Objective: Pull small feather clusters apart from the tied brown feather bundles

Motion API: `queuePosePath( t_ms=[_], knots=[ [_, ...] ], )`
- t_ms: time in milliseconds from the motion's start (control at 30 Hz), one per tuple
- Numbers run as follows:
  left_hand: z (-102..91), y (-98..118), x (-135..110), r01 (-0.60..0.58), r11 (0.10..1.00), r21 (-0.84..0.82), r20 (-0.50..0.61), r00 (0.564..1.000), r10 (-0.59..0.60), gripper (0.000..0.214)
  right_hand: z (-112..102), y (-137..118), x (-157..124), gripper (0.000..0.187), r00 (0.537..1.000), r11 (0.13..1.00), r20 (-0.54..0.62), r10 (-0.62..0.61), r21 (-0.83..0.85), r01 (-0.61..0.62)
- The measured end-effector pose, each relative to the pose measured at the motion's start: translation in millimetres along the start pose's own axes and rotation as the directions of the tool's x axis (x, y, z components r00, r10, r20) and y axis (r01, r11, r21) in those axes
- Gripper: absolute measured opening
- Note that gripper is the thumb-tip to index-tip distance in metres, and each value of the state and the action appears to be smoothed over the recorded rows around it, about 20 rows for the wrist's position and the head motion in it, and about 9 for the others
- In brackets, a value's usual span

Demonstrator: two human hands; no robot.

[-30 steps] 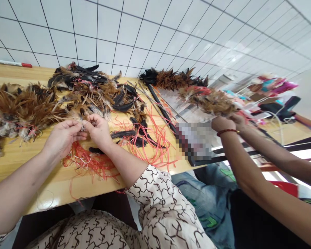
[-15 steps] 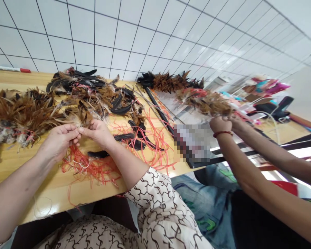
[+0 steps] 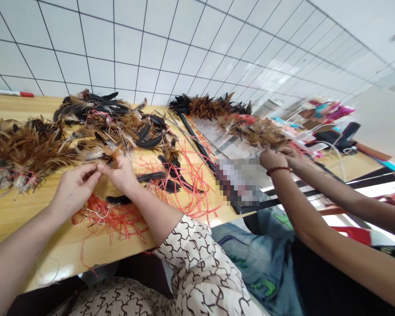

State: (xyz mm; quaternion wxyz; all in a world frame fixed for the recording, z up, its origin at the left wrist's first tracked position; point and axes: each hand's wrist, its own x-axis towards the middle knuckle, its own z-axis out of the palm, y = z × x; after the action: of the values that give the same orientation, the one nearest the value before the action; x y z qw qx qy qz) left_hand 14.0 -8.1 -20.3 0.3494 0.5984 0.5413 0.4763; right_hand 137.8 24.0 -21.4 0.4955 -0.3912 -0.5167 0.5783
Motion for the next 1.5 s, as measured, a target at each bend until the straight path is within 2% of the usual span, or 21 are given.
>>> queuePosePath(
  t_ms=[200, 300, 400, 467, 533, 600, 667, 733, 800, 900, 967, 1000, 1100, 1233, 1333, 1400, 1500],
  knots=[
    [-0.3, 1, -2, 0.003, 0.999, 0.046, -0.005, 1.0, -0.003, 0.019, 7, 1, -6, 0.036, 0.999, 0.998, -0.048, 0.026, 0.051, -0.024],
    [-3.7, 4, 0, 0.008, 0.99, 0.139, 0.024, 1.0, -0.012, 0.02, 8, 2, -4, 0.04, 0.993, 0.987, -0.051, 0.106, 0.124, -0.099],
    [-6.4, 7, 2, -0.007, 0.962, 0.274, 0.045, 0.999, -0.006, 0.02, 2, -2, 3, 0.037, 0.981, 0.957, -0.048, 0.187, 0.234, -0.171],
    [-7.0, 7, 3, 0.017, 0.961, 0.276, 0.051, 0.998, -0.032, 0.022, -10, -8, 10, 0.032, 0.981, 0.95, -0.084, 0.173, 0.278, -0.144],
    [-6.9, 6, 4, 0.095, 0.979, 0.178, 0.067, 0.992, -0.108, 0.024, -25, -17, 17, 0.025, 0.977, 0.961, -0.17, 0.129, 0.266, -0.08],
    [-6.7, 4, 5, 0.207, 0.978, -0.007, 0.079, 0.975, -0.206, 0.023, -40, -25, 23, 0.022, 0.95, 0.979, -0.308, 0.041, 0.2, 0.022],
    [-6.8, 4, 7, 0.291, 0.933, -0.211, 0.071, 0.957, -0.282, 0.017, -50, -30, 27, 0.02, 0.901, 0.998, -0.432, -0.049, 0.017, 0.063],
    [-7.2, 5, 9, 0.323, 0.878, -0.354, 0.045, 0.943, -0.329, 0.013, -54, -31, 28, 0.02, 0.885, 0.972, -0.453, -0.105, -0.236, -0.006],
    [-7.6, 7, 10, 0.333, 0.845, -0.418, 0.026, 0.934, -0.355, 0.011, -53, -30, 27, 0.019, 0.903, 0.851, -0.416, -0.108, -0.508, -0.132],
    [-7.5, 10, 10, 0.34, 0.824, -0.453, 0.029, 0.929, -0.368, 0.011, -47, -26, 23, 0.017, 0.933, 0.529, -0.354, -0.065, -0.805, -0.269],
    [-7.0, 11, 10, 0.333, 0.82, -0.464, 0.03, 0.932, -0.362, 0.011, -43, -24, 22, 0.014, 0.944, 0.337, -0.329, -0.021, -0.891, -0.303],
    [-6.6, 11, 9, 0.33, 0.82, -0.468, 0.031, 0.933, -0.358, 0.011, -42, -24, 21, 0.015, 0.945, 0.271, -0.326, 0.001, -0.91, -0.314],
    [-5.5, 10, 8, 0.328, 0.819, -0.47, 0.037, 0.935, -0.353, 0.011, -40, -23, 22, 0.016, 0.941, 0.172, -0.334, 0.058, -0.925, -0.339],
    [-4.7, 9, 8, 0.343, 0.812, -0.473, 0.05, 0.93, -0.364, 0.012, -39, -23, 25, 0.014, 0.932, 0.156, -0.35, 0.097, -0.919, -0.361],
    [-5.1, 9, 9, 0.364, 0.791, -0.491, 0.063, 0.921, -0.384, 0.012, -42, -23, 26, 0.014, 0.931, 0.202, -0.358, 0.073, -0.909, -0.365],
    [-6.0, 10, 9, 0.373, 0.775, -0.51, 0.072, 0.916, -0.394, 0.012, -46, -23, 27, 0.013, 0.93, 0.28, -0.365, 0.05, -0.888, -0.364],
    [-7.6, 11, 10, 0.392, 0.746, -0.539, 0.08, 0.905, -0.417, 0.014, -52, -24, 28, 0.017, 0.917, 0.49, -0.399, -0.005, -0.801, -0.345]
  ],
)
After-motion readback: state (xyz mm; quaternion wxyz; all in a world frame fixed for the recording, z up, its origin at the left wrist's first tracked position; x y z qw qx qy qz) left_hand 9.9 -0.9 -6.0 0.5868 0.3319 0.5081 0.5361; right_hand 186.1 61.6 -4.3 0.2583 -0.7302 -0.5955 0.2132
